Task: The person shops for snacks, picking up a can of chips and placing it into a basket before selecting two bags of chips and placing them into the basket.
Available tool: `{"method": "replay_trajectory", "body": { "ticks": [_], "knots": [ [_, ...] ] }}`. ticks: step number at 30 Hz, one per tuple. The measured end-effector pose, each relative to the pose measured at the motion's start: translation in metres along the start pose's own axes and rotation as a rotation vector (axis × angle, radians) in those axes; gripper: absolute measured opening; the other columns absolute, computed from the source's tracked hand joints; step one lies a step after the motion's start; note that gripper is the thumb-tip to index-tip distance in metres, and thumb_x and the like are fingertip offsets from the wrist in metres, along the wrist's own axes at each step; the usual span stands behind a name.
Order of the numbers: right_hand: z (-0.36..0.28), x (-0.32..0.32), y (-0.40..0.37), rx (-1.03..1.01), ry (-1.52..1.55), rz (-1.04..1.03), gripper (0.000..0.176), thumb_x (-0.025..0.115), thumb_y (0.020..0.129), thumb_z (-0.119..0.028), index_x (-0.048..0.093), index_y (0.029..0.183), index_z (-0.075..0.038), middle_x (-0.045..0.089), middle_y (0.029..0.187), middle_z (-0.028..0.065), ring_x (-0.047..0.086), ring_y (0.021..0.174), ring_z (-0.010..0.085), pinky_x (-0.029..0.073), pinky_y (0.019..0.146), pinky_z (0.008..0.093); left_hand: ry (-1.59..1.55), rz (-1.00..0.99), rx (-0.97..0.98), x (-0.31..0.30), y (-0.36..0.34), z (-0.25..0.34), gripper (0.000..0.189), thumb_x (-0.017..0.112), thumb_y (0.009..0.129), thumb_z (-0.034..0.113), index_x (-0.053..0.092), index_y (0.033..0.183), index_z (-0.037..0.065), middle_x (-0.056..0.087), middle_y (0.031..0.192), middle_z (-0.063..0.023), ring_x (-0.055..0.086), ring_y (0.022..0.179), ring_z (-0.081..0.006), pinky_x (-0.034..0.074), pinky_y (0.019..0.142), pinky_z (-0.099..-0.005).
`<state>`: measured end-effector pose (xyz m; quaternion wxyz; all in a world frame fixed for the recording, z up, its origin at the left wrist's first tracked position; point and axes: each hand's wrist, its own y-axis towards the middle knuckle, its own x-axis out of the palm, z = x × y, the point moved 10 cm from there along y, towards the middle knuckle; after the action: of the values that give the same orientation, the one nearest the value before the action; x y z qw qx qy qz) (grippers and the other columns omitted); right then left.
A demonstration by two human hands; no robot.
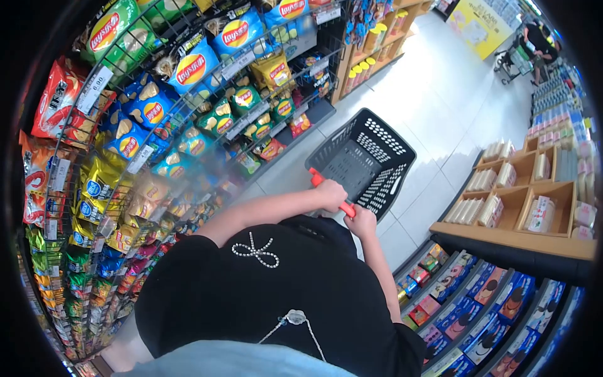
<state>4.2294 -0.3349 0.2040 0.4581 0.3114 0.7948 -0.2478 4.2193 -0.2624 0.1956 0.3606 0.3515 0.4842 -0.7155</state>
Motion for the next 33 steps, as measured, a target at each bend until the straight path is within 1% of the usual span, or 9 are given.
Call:
{"method": "replay_trajectory", "body": {
  "ticks": [3, 12, 13, 16, 19, 22, 25, 28, 33],
  "knots": [
    [0.0, -0.008, 0.008, 0.02, 0.006, -0.011, 0.019, 0.059, 0.06, -0.022, 0.056, 0.066, -0.004, 0.056, 0.06, 0.017, 0.057, 0.059, 0.0343, 0.047, 0.058, 0.042, -0.038, 0.08, 0.011, -0.004, 0.006, -0.003, 0.019, 0.06, 0.062, 0.022, 0.064, 0.074, 0.007, 0.063, 0.073, -0.012, 0.063, 0.071, -0.0266, 0.05, 0.062, -0.0385],
    [0.014, -0.006, 0.019, 0.041, -0.043, -0.041, 0.022, 0.059, 0.06, -0.025, 0.06, 0.073, -0.007, 0.058, 0.06, 0.0163, 0.059, 0.059, 0.0326, 0.048, 0.058, 0.0418, -0.065, 0.275, 0.095, -0.023, 0.009, -0.004, 0.018, 0.06, 0.063, 0.023, 0.059, 0.074, 0.008, 0.062, 0.07, -0.0099, 0.062, 0.067, -0.0273, 0.048, 0.058, -0.0388],
    [0.015, -0.011, 0.021, 0.066, -0.009, -0.037, 0.02, 0.058, 0.06, -0.023, 0.059, 0.069, -0.006, 0.058, 0.062, 0.0176, 0.058, 0.062, 0.0345, 0.047, 0.06, 0.0425, -0.062, 0.319, 0.082, -0.026, 0.009, -0.007, 0.015, 0.06, 0.064, 0.022, 0.057, 0.07, 0.008, 0.061, 0.07, -0.0079, 0.06, 0.074, -0.0267, 0.046, 0.065, -0.0392],
    [0.025, -0.015, 0.031, 0.074, -0.025, -0.034, 0.02, 0.059, 0.061, -0.024, 0.059, 0.07, -0.006, 0.058, 0.062, 0.0181, 0.058, 0.062, 0.0344, 0.047, 0.06, 0.0425, -0.075, 0.408, -0.004, -0.036, 0.001, -0.027, 0.023, 0.061, 0.065, 0.021, 0.058, 0.083, 0.008, 0.06, 0.087, -0.0105, 0.056, 0.09, -0.0265, 0.043, 0.077, -0.0399],
    [0.036, -0.021, 0.043, 0.068, -0.028, -0.019, 0.022, 0.06, 0.062, -0.026, 0.059, 0.069, -0.006, 0.057, 0.061, 0.0176, 0.058, 0.06, 0.0342, 0.047, 0.059, 0.0427, -0.192, 0.658, -0.042, -0.046, -0.029, -0.053, 0.04, 0.065, 0.065, 0.022, 0.054, 0.102, 0.008, 0.052, 0.107, -0.0138, 0.048, 0.103, -0.0275, 0.038, 0.087, -0.0415],
    [0.045, -0.031, 0.058, 0.018, -0.027, 0.007, 0.019, 0.058, 0.061, -0.025, 0.058, 0.068, -0.007, 0.057, 0.059, 0.0178, 0.057, 0.058, 0.0343, 0.047, 0.057, 0.043, -0.25, 0.723, -0.209, -0.043, -0.051, -0.08, 0.05, 0.067, 0.065, 0.02, 0.05, 0.11, 0.008, 0.049, 0.108, -0.0136, 0.049, 0.101, -0.0311, 0.042, 0.083, -0.0407],
    [0.058, -0.036, 0.074, 0.032, -0.032, -0.011, 0.02, 0.058, 0.062, -0.025, 0.059, 0.07, -0.007, 0.058, 0.062, 0.0177, 0.058, 0.061, 0.0342, 0.047, 0.059, 0.0428, -0.319, 0.565, -0.414, -0.018, -0.067, -0.119, 0.047, 0.067, 0.067, 0.023, 0.051, 0.109, 0.007, 0.05, 0.106, -0.0127, 0.049, 0.101, -0.031, 0.042, 0.084, -0.0399],
    [0.072, -0.042, 0.091, 0.044, -0.055, -0.009, 0.021, 0.059, 0.062, -0.026, 0.061, 0.073, -0.008, 0.059, 0.063, 0.0168, 0.059, 0.063, 0.0339, 0.048, 0.061, 0.0425, -0.367, 0.453, -0.612, -0.012, -0.088, -0.158, 0.048, 0.065, 0.07, 0.023, 0.049, 0.113, 0.009, 0.049, 0.115, -0.0119, 0.047, 0.106, -0.0299, 0.04, 0.088, -0.0381],
    [0.085, -0.056, 0.113, 0.097, -0.057, -0.032, 0.022, 0.06, 0.062, -0.026, 0.062, 0.075, -0.009, 0.06, 0.067, 0.0164, 0.059, 0.066, 0.0331, 0.047, 0.062, 0.0411, -0.401, 0.72, -0.683, -0.05, -0.111, -0.222, 0.046, 0.065, 0.07, 0.024, 0.051, 0.11, 0.006, 0.053, 0.109, -0.015, 0.049, 0.103, -0.0312, 0.041, 0.087, -0.0375]
  ]
}}
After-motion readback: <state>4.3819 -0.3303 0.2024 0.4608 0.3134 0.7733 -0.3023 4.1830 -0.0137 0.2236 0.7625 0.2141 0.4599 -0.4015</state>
